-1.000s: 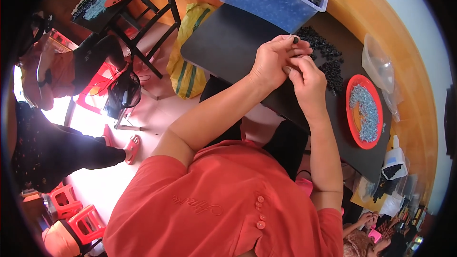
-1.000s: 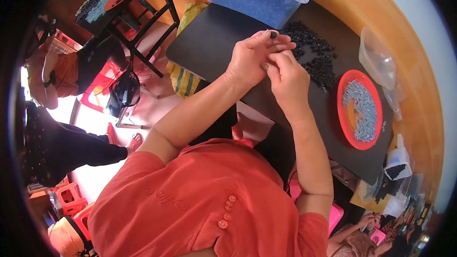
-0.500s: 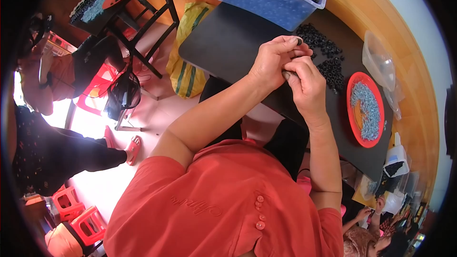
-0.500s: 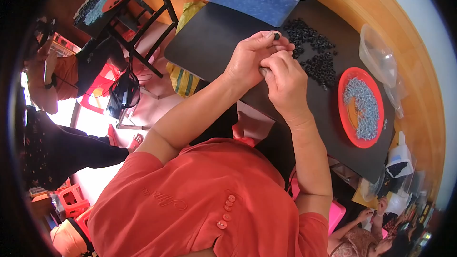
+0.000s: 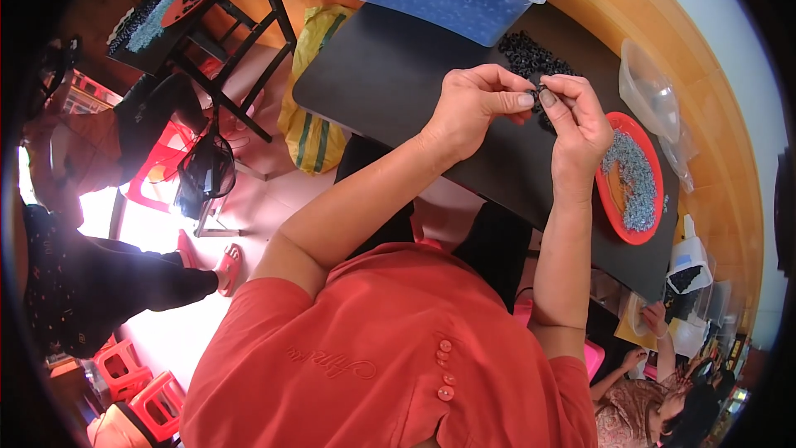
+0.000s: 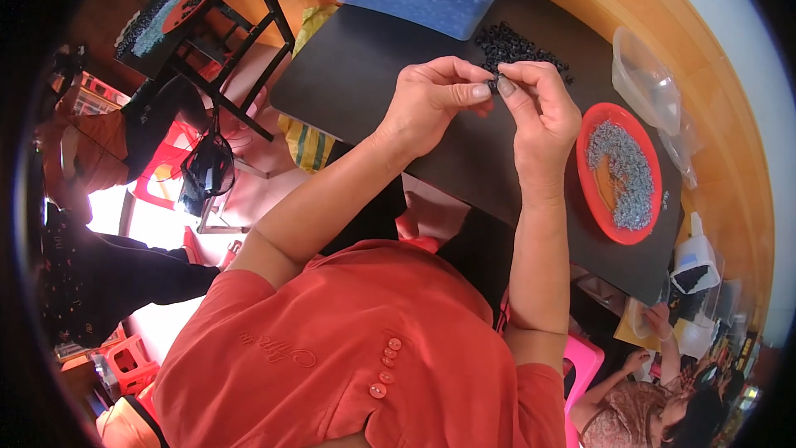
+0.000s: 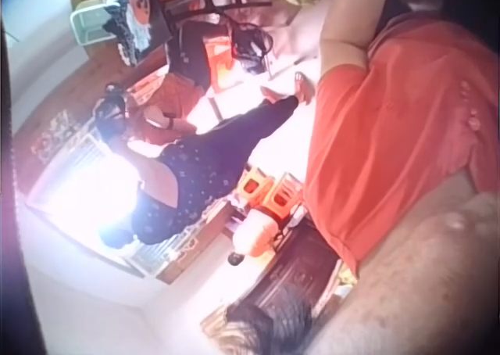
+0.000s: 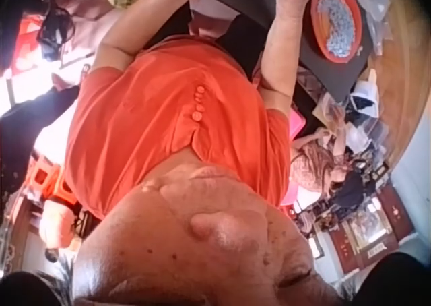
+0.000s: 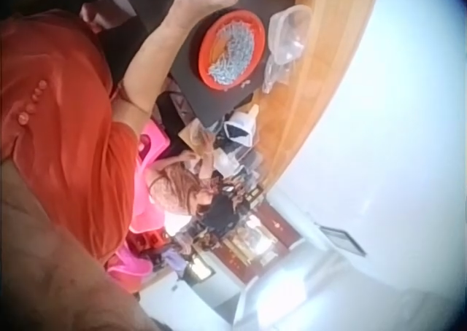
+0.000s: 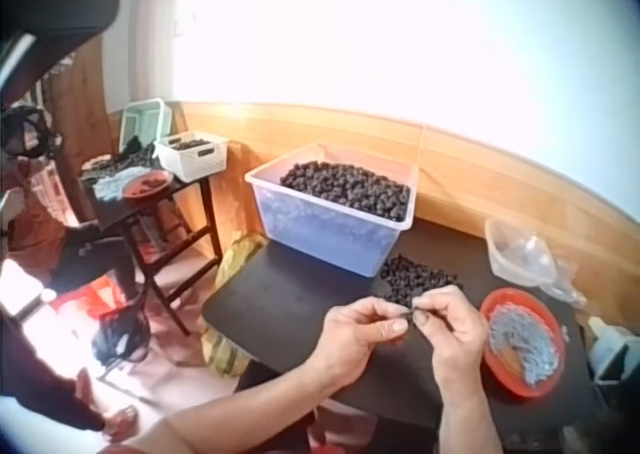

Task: Sorting small black items from a plastic container into a red dish at a workstation.

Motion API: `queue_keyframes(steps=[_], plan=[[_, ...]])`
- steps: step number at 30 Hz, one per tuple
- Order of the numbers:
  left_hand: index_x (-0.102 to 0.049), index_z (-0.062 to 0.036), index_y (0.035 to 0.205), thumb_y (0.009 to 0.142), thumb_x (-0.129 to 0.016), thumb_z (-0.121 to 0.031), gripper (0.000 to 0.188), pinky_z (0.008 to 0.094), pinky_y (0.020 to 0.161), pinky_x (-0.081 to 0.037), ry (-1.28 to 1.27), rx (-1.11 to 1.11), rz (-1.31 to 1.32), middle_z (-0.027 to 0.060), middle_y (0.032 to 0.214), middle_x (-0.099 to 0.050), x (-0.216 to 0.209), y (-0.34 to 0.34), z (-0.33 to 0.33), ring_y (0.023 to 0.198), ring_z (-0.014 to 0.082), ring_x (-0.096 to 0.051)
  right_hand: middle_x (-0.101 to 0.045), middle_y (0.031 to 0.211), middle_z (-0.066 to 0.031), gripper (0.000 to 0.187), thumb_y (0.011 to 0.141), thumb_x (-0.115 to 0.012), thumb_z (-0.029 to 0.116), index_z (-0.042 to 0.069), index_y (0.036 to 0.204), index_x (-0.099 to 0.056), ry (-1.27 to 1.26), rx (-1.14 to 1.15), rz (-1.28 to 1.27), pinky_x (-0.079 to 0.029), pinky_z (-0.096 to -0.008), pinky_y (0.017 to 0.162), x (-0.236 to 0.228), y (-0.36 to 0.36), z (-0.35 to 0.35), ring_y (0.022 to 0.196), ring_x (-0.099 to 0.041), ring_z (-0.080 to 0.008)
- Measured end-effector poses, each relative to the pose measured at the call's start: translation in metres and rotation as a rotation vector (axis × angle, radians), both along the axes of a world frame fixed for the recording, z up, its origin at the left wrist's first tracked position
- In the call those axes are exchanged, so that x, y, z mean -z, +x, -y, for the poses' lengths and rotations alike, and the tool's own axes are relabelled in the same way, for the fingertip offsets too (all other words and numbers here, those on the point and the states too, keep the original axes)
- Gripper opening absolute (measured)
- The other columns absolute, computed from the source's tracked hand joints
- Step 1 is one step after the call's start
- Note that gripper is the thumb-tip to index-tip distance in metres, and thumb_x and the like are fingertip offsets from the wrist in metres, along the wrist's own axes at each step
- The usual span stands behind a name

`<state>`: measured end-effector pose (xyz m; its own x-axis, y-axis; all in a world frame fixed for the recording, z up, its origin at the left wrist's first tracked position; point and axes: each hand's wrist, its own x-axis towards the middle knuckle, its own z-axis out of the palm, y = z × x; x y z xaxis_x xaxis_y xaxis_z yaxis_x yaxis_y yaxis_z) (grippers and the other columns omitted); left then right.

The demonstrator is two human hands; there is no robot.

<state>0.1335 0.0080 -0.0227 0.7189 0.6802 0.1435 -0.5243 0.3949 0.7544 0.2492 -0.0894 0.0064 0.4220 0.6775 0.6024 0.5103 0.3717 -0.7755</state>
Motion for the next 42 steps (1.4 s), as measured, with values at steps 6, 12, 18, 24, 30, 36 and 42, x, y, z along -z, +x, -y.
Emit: queue_keyframes(steps=[6, 12, 18, 24, 30, 36, 42], plan=[[-0.066, 0.0038, 0.094, 0.085, -0.072, -0.001, 0.012, 0.0324, 0.07, -0.054, 0.001, 0.042, 0.003, 0.0111, 0.087, -0.068, 0.005, -0.001, -0.002, 0.076, 0.021, -0.066, -0.063, 0.097, -0.0051, 0.009, 0.088, -0.064, -0.005, -0.003, 0.097, -0.066, 0.013, 0.009, 0.174, -0.048, -0.0228, 0.081, -0.001, 0.0, 0.002, 0.089, -0.06, -0.0113], [-0.065, 0.0041, 0.094, 0.086, -0.07, -0.001, 0.011, 0.0329, 0.07, -0.054, -0.053, 0.083, 0.026, 0.012, 0.086, -0.068, 0.006, -0.002, -0.004, 0.075, 0.0213, -0.066, -0.063, 0.095, -0.007, 0.011, 0.087, -0.063, -0.007, -0.003, 0.097, -0.066, 0.037, 0.008, 0.282, -0.048, -0.0233, 0.078, -0.004, -0.002, 0.002, 0.088, -0.06, -0.0135], [-0.065, 0.0038, 0.092, 0.085, -0.071, -0.001, 0.01, 0.0331, 0.07, -0.054, -0.05, 0.088, 0.021, 0.0121, 0.086, -0.067, 0.003, -0.003, -0.003, 0.075, 0.0216, -0.066, -0.064, 0.092, -0.0075, 0.012, 0.085, -0.064, -0.007, -0.003, 0.096, -0.067, 0.023, -0.034, 0.16, -0.049, -0.0245, 0.075, -0.004, 0.001, 0.002, 0.085, -0.061, -0.0144], [-0.066, 0.0036, 0.092, 0.085, -0.07, -0.001, 0.009, 0.0333, 0.07, -0.054, -0.058, 0.099, 0.022, 0.0121, 0.085, -0.067, 0.004, -0.003, -0.003, 0.075, 0.022, -0.066, -0.064, 0.091, -0.0072, 0.01, 0.086, -0.065, -0.006, -0.003, 0.095, -0.066, 0.02, -0.043, 0.16, -0.048, -0.0245, 0.076, -0.004, 0.0, 0.001, 0.085, -0.061, -0.0134], [-0.065, 0.0042, 0.092, 0.085, -0.07, -0.001, 0.009, 0.0333, 0.069, -0.054, -0.057, 0.095, 0.032, 0.0126, 0.085, -0.067, 0.006, -0.003, -0.004, 0.075, 0.0222, -0.066, -0.064, 0.089, -0.006, 0.007, 0.087, -0.064, -0.003, -0.003, 0.094, -0.066, -0.107, 0.0, 0.005, -0.048, -0.0244, 0.076, -0.008, -0.005, 0.003, 0.084, -0.061, -0.013], [-0.065, 0.0046, 0.091, 0.087, -0.067, 0.0, 0.007, 0.0342, 0.069, -0.054, -0.106, 0.117, 0.022, 0.0135, 0.086, -0.067, 0.007, -0.002, -0.005, 0.074, 0.0231, -0.066, -0.063, 0.091, -0.0049, 0.007, 0.089, -0.062, -0.002, -0.004, 0.096, -0.065, -0.081, 0.003, 0.174, -0.047, -0.0239, 0.077, -0.003, -0.001, 0.003, 0.085, -0.06, -0.0118], [-0.063, 0.0038, 0.092, 0.09, -0.063, -0.002, 0.006, 0.036, 0.069, -0.052, -0.18, 0.183, 0.039, 0.015, 0.087, -0.066, 0.012, -0.001, -0.009, 0.075, 0.0248, -0.065, -0.063, 0.087, -0.0098, 0.007, 0.088, -0.063, -0.002, -0.001, 0.095, -0.064, 0.038, 0.097, 0.404, -0.051, -0.0291, 0.068, 0.001, -0.006, -0.002, 0.075, -0.063, -0.0202]])
